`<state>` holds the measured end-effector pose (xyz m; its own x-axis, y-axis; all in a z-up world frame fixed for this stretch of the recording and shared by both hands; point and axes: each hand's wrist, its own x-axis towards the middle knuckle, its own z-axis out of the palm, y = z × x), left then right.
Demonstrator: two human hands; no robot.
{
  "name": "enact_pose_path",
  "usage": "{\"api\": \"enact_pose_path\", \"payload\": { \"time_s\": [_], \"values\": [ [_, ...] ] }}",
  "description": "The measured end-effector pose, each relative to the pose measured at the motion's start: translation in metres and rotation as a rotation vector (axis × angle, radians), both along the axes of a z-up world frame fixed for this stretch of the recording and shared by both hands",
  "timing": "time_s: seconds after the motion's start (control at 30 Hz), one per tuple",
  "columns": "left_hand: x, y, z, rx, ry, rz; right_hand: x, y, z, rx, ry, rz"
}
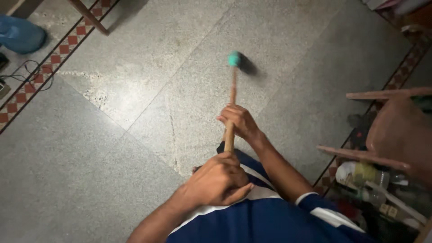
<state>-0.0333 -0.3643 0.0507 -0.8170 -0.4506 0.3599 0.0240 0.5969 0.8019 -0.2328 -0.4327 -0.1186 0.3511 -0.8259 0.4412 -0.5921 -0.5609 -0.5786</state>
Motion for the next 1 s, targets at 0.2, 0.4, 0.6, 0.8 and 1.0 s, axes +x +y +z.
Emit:
{"api": "enact_pose_path", "payload": {
  "time_s": [0.2, 0.4, 0.6, 0.8, 1.0],
  "values": [
    [-0.026, -0.026, -0.002, -0.001, -0.181, 0.126, 0.026, -0.059, -0.001, 0.158, -0.080, 0.268],
    [-0.018, -0.057, -0.009, 0.141, -0.216, 0.279, 0.073, -0.094, -0.044, 0.391, 0.050, 0.486],
    [0.010, -0.102, -0.015, 0.228, -0.308, 0.161, 0.099, -0.099, -0.064, 0.478, -0.060, 0.547],
    [0.051, -0.166, -0.014, 0.156, -0.217, -0.133, 0.104, -0.134, -0.052, 0.446, -0.105, 0.348],
    [0.085, -0.216, -0.046, 0.138, -0.098, -0.380, 0.099, -0.149, -0.063, 0.371, -0.099, -0.020]
  ]
}}
